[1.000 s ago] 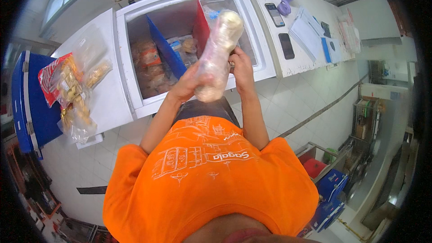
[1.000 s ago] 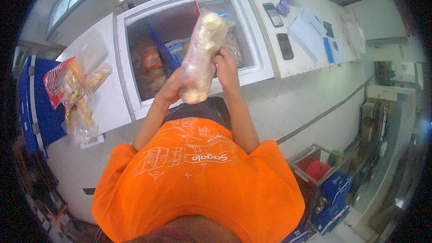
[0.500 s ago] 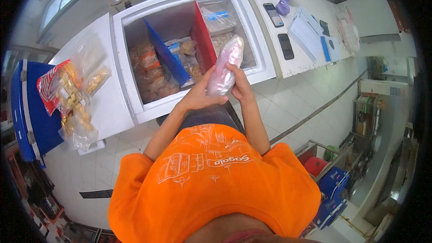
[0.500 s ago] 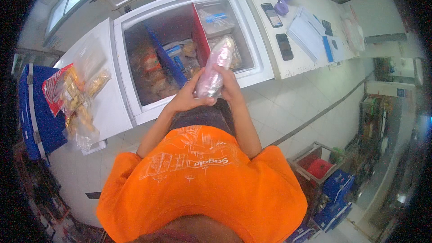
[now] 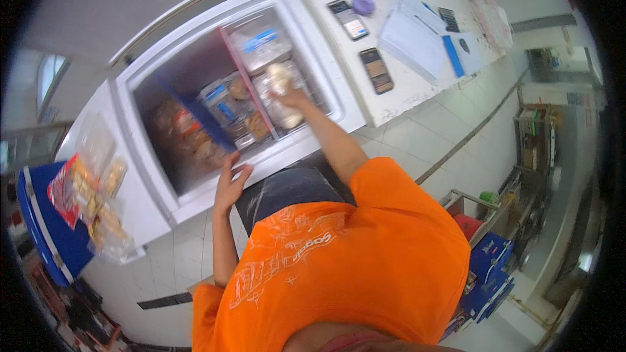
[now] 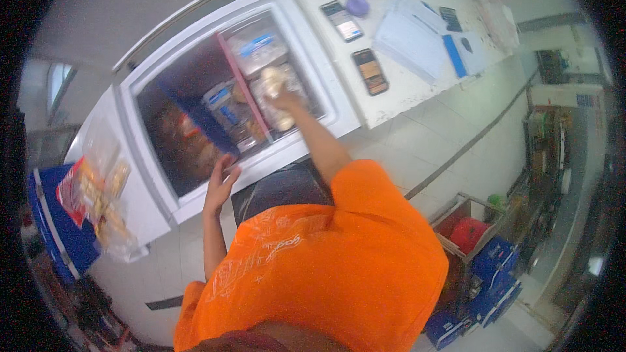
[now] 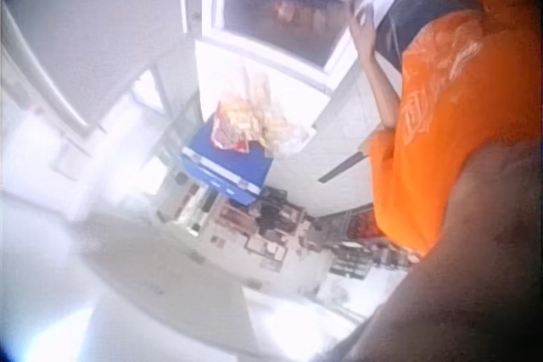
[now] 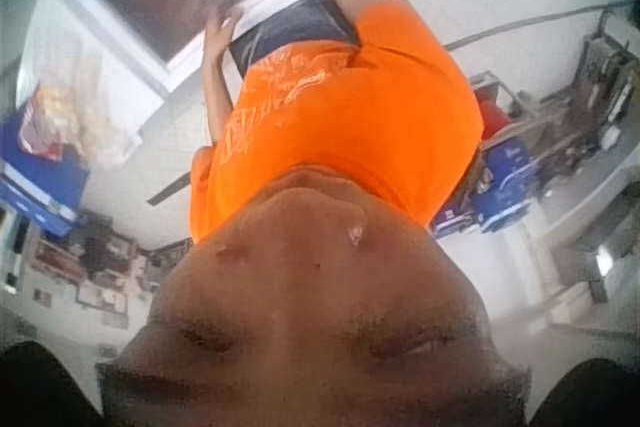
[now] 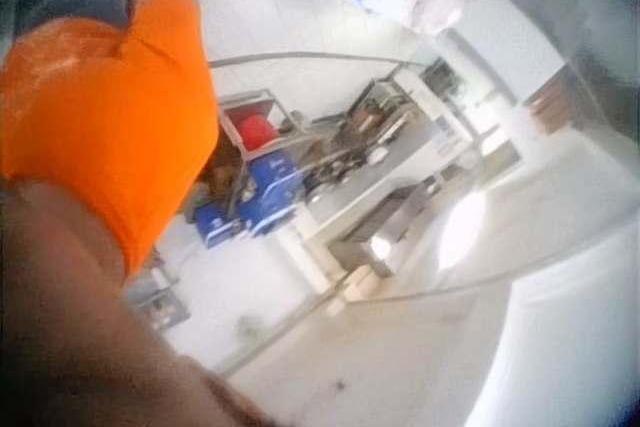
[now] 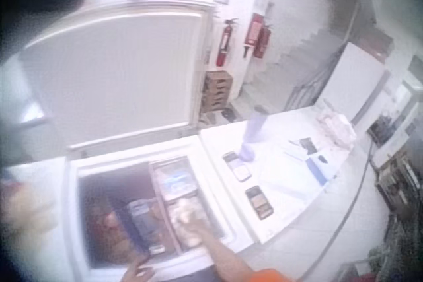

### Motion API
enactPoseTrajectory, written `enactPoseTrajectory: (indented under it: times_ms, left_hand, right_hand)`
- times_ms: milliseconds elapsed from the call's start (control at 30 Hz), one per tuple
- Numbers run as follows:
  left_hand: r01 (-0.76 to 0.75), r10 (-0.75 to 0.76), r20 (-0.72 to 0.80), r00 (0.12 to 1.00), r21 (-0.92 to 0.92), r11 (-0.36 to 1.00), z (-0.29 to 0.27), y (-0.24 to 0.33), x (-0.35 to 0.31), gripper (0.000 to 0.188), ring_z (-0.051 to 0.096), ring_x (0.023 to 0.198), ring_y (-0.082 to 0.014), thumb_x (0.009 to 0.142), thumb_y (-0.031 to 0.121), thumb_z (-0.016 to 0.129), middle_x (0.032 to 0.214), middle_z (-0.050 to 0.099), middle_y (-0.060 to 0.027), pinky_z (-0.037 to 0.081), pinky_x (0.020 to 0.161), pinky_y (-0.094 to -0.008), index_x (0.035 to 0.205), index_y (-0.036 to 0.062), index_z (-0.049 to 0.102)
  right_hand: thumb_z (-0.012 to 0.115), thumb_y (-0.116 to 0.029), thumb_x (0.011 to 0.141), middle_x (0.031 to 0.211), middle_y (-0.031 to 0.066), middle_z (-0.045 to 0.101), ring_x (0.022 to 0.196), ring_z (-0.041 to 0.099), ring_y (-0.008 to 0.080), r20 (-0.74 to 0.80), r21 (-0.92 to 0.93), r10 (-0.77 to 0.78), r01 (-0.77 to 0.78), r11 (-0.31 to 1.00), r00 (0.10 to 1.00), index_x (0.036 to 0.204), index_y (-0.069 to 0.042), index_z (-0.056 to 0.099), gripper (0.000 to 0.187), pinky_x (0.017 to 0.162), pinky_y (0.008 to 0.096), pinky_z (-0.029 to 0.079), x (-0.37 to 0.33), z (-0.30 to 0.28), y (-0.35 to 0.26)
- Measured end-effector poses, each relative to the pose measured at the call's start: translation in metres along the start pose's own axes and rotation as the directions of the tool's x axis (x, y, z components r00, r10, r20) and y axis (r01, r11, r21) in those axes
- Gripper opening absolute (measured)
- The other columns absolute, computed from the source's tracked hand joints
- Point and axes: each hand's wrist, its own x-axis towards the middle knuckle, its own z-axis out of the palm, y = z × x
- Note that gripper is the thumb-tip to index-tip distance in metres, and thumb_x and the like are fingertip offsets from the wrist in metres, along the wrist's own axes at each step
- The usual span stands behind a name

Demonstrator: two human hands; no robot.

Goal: The person organizes various frozen food items, including small pastries and a tray of wrapped snacks, into a chest freezer. They repeatedly take items from the freezer, arrange them, and place them back inside. The person also writes on a notepad with a pen multiple times during the process.

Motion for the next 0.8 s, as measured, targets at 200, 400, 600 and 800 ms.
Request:
enactPoseTrajectory:
  times_ms: [200, 400, 600, 800]
  left_hand:
    - [0.434, -0.491, -0.231, 0.840, -0.260, 0.863, 0.094, -0.062, -0.020, 0.064, 0.063, 0.118, -0.0253, 0.101, 0.047, 0.067, 0.135, 0.064, -0.0125, 0.052, 0.096, -0.0401, 0.146, 0.0043, 0.051]
    - [0.831, -0.926, 0.204, 0.319, -0.530, 0.169, 0.252, -0.167, -0.077, 0.069, 0.060, 0.116, -0.0292, 0.100, 0.058, 0.061, 0.140, 0.057, -0.0141, 0.053, 0.090, -0.0498, 0.141, 0.0021, 0.055]
    - [0.739, -0.747, 0.336, 0.573, -0.605, 0.295, 0.350, -0.103, -0.075, 0.068, 0.058, 0.121, -0.0330, 0.100, 0.056, 0.061, 0.140, 0.057, -0.0159, 0.052, 0.093, -0.0551, 0.141, 0.0019, 0.057]
    - [0.788, -0.897, 0.187, 0.400, -0.569, 0.233, 0.336, -0.117, -0.129, 0.058, 0.060, 0.122, -0.0368, 0.099, 0.045, 0.065, 0.131, 0.065, -0.0183, 0.051, 0.099, -0.0543, 0.138, 0.0013, 0.063]
  right_hand:
    - [0.060, -0.063, 0.096, 0.130, 0.0284, 0.067, 0.124, 0.063, 0.0439, 0.021, 0.113, -0.580, 0.574, 0.811, 0.815, 0.136, -0.001, 0.064, 0.074, 0.111, 0.0455, 0.045, -0.091, -0.072, 0.018]
    - [0.063, -0.031, 0.106, 0.117, 0.0117, 0.074, 0.104, 0.071, 0.0176, 0.283, 0.733, -0.629, 0.259, 0.629, 0.725, 0.133, -0.001, 0.064, 0.041, 0.082, 0.0312, 0.058, -0.200, -0.267, 0.183]
    - [0.065, -0.012, 0.100, 0.112, 0.0085, 0.076, 0.084, 0.069, 0.0133, -0.178, 0.504, -0.345, 0.387, 0.772, 0.921, 0.111, -0.003, 0.075, 0.018, 0.073, 0.0273, 0.056, -0.170, -0.396, 0.318]
    - [0.080, -0.021, 0.089, 0.099, 0.0064, 0.078, 0.086, 0.072, 0.0180, -0.699, -0.121, -0.291, 0.293, 0.948, 0.653, 0.110, -0.008, 0.076, 0.025, 0.074, 0.0320, 0.055, -0.080, -0.536, 0.368]
